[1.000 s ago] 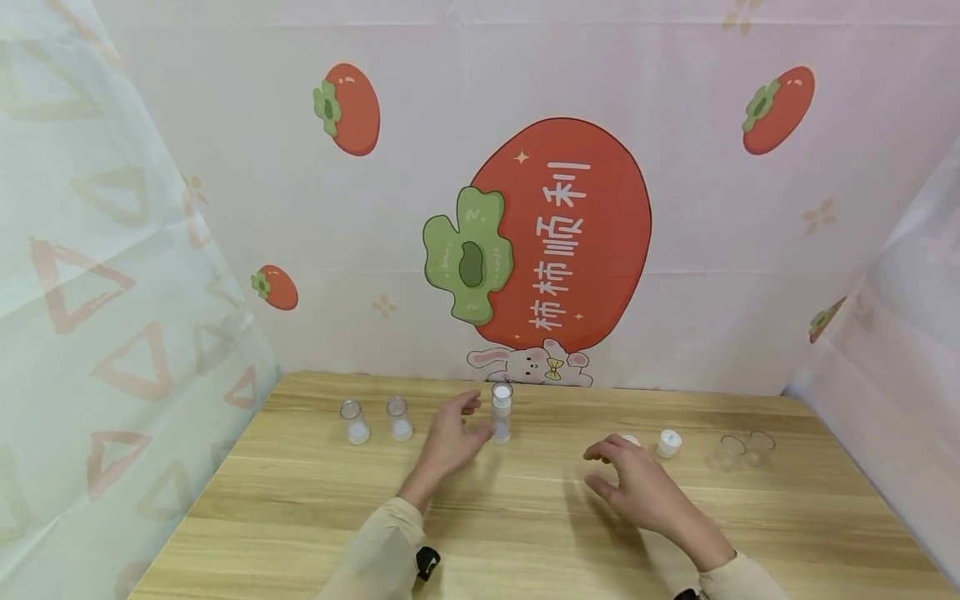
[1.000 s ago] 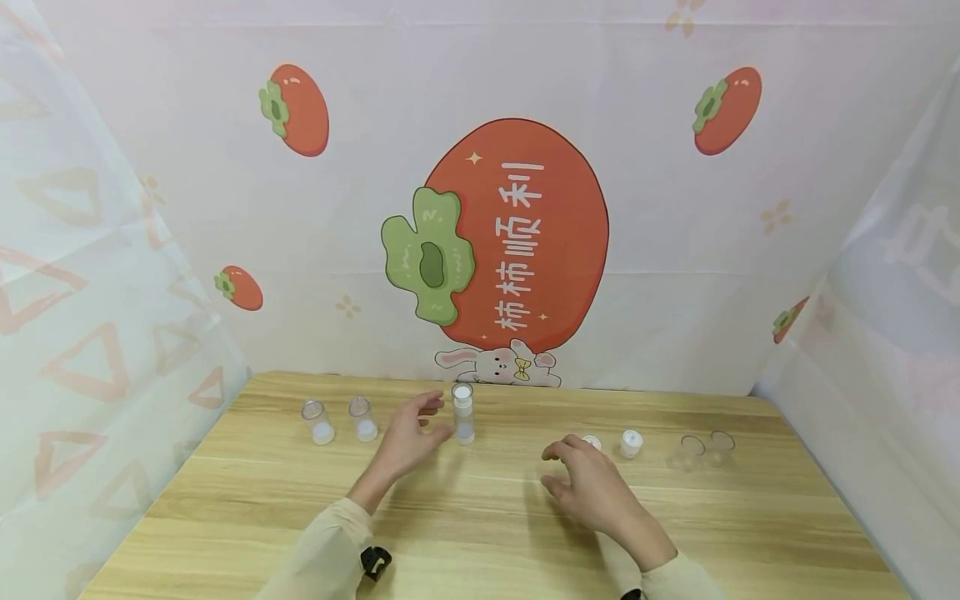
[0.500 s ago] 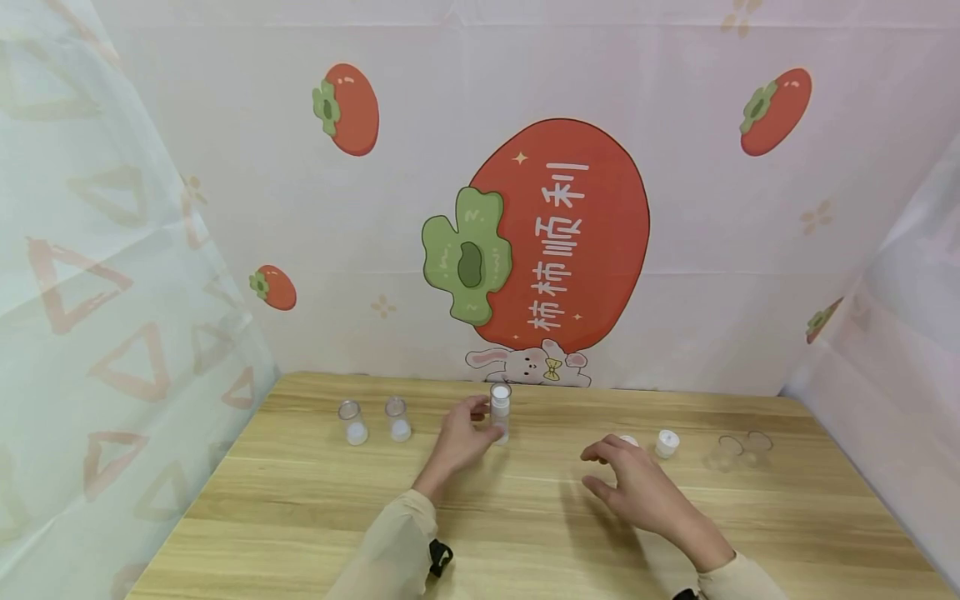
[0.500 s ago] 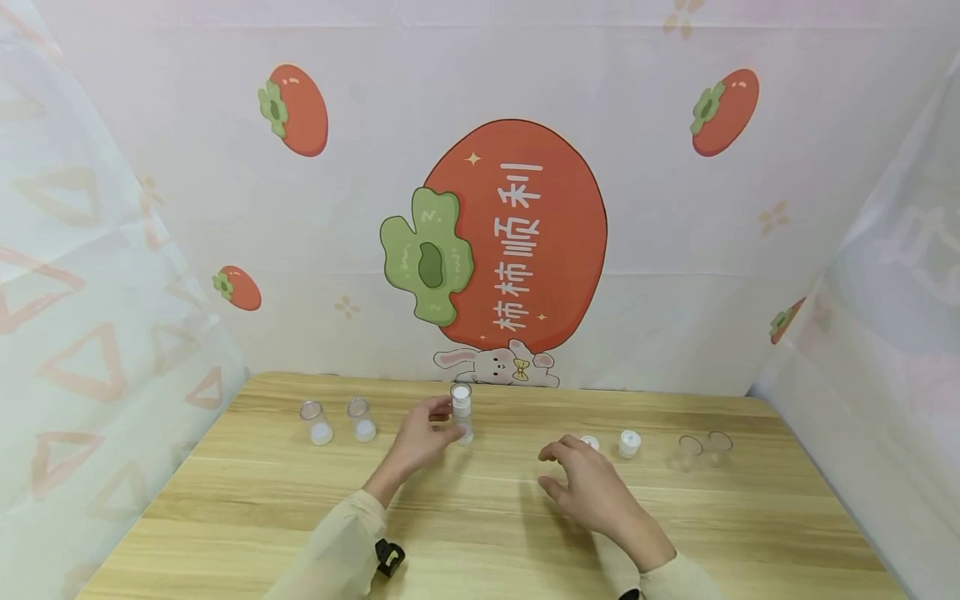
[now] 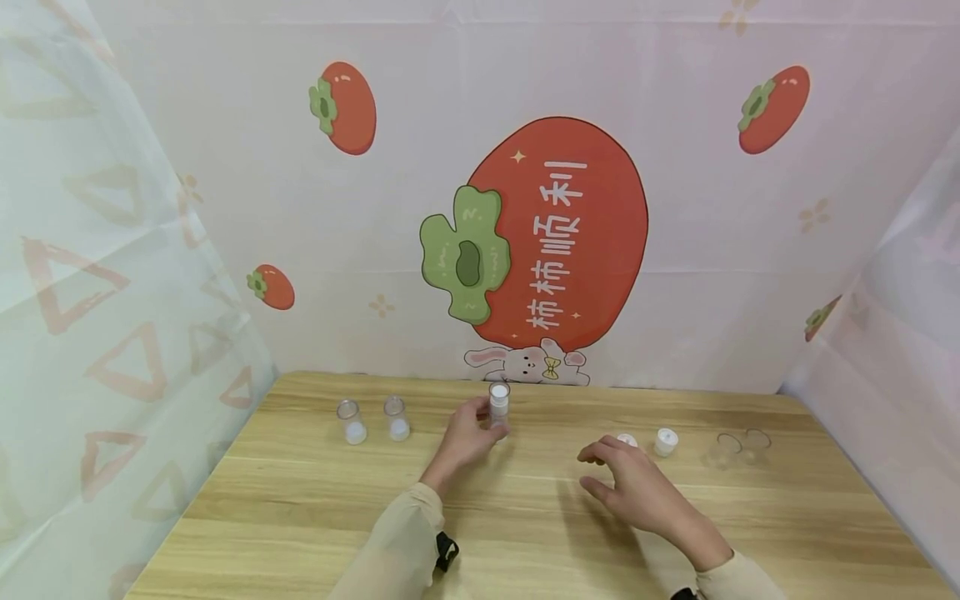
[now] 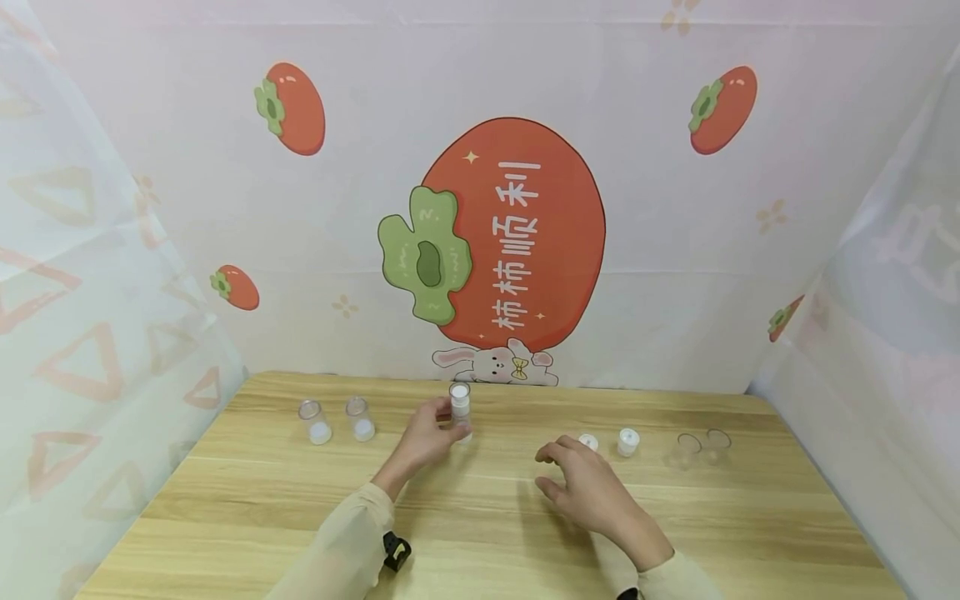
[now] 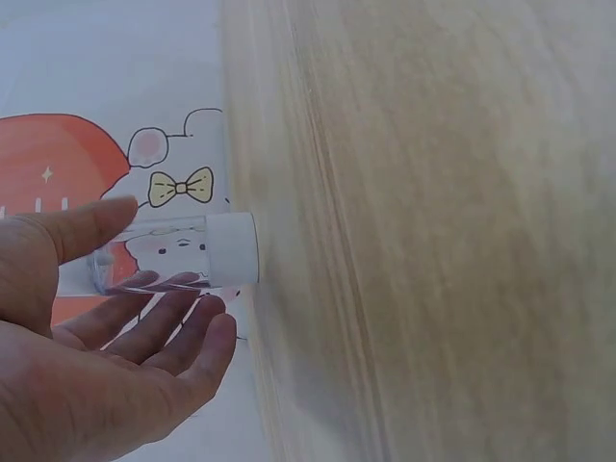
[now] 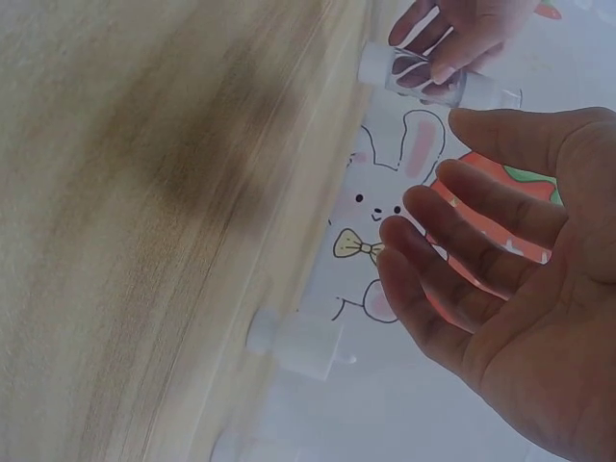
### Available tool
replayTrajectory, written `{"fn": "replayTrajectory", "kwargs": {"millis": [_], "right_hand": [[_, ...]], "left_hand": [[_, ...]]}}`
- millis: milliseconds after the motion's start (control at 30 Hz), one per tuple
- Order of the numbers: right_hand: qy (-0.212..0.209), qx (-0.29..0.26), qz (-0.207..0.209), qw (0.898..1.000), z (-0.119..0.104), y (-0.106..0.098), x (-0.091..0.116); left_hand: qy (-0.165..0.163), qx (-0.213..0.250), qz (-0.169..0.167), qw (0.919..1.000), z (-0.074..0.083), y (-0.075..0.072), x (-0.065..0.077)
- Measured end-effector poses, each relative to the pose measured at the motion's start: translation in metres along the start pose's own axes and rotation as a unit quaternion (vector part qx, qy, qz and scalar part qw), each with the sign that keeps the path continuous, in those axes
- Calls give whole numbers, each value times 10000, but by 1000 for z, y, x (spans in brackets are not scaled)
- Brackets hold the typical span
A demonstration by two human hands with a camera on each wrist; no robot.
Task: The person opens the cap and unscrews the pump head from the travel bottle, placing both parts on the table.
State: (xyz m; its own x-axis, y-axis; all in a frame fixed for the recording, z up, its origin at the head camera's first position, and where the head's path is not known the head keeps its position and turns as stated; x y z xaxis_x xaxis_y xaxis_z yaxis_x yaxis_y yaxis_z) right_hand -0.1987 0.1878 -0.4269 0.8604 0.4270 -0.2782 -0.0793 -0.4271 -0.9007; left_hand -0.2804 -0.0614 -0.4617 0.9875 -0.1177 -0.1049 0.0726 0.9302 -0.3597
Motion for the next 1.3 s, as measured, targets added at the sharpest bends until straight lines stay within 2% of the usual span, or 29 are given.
{"fn": "replayTrajectory", "kwargs": {"millis": [300,533,667,1000,1133,1300], "right_hand": [[-61,-3,42,10000,-1,0,0],[-63,-19,20,10000,0,0,-1],[12,-21,19,10000,0,0,-2],[-25,-120,106,9999,-2,1,-5],[99,-314,40,9995,-3,1,-6],[342,-962,-130,9947,-3,2,-9]], "left_hand": [[335,-222,63,9992,4,1,0],[319,-521,148,9980,9,2,4],[446,-777,165,9958,17,3,8],[1015,-909,218,9904,37,1,22],[1335,-969,234,9860,44,0,28],[1593,-1077,73,9813,51,0,37]]}}
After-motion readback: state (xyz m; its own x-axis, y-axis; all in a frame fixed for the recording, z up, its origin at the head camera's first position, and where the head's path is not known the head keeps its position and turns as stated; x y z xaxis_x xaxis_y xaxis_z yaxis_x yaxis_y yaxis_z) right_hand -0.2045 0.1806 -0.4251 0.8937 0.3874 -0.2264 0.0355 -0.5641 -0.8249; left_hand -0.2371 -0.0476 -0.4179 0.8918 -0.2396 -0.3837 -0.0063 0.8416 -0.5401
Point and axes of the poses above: each hand's wrist, its own x-axis away from the middle knuckle, its own y-axis out of the palm, z = x × y, the point moved 3 cm from there along -x, towards the middle knuckle, and after that the axes turned 6 degrees about x, right-handed, at the moved point
